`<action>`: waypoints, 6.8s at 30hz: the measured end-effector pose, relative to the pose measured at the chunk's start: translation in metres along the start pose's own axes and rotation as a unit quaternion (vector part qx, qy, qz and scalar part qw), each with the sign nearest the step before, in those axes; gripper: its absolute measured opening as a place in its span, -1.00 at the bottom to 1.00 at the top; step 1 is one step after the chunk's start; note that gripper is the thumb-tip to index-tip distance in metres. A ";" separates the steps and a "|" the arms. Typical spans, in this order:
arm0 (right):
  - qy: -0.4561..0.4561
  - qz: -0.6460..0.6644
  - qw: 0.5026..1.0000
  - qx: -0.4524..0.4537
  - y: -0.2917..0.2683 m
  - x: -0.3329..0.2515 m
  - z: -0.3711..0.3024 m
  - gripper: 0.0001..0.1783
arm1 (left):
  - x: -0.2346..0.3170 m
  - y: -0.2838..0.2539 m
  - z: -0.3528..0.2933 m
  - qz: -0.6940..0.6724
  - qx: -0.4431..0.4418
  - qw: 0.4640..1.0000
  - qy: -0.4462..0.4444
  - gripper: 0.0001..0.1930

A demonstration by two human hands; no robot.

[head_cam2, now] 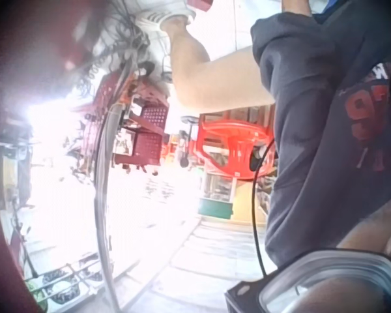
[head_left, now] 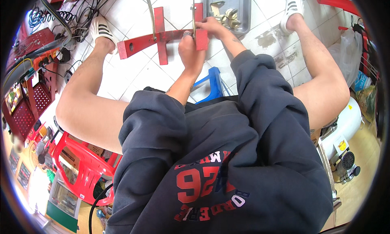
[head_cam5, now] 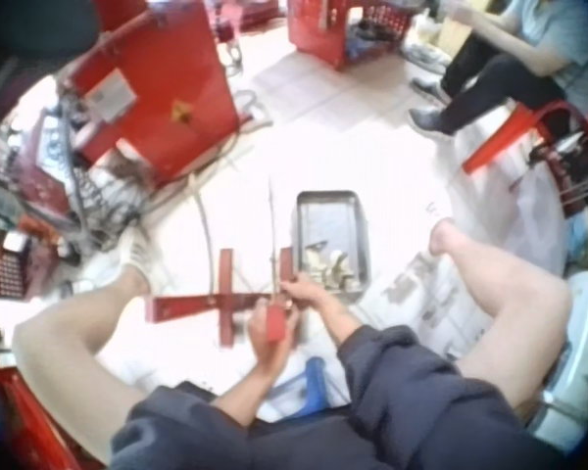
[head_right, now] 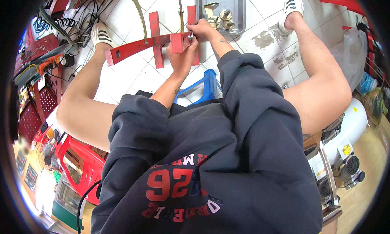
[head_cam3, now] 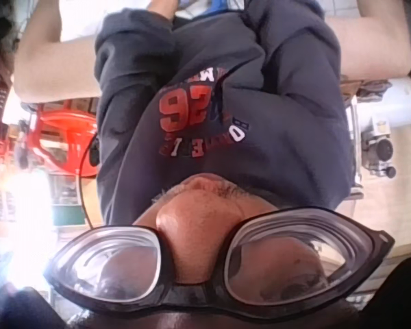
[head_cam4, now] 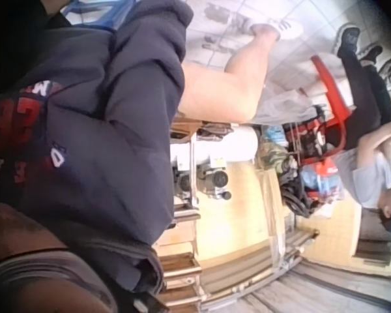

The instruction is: The person sits on the floor and assembles a mechanical linkage using a red metal jig. They insert a bolt into the jig, place a brass-colored metal arm over it, and secure the assembly with a nut. The person then uses a wrench to tighten the nut on the arm.

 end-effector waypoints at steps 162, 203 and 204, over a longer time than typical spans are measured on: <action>-0.213 -0.033 0.931 0.293 -0.017 -0.069 0.000 -0.49 | 0.023 0.001 -0.004 0.093 -0.042 0.988 0.119 -0.76; -0.185 0.207 0.942 0.188 -0.016 -0.042 0.039 -0.41 | 0.034 0.010 -0.009 0.118 -0.041 0.991 0.044 -0.74; -0.167 0.241 0.947 0.133 -0.018 -0.044 0.033 -0.45 | 0.034 0.009 -0.008 0.114 -0.043 0.991 0.045 -0.75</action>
Point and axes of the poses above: each hand's wrist, its own z-axis towards the middle knuckle, its own y-axis out of the palm, x = y × z, the point moved 2 cm from there along z, towards the middle knuckle, and after that the axes turned 1 degree about -y, right-handed, at the moved point
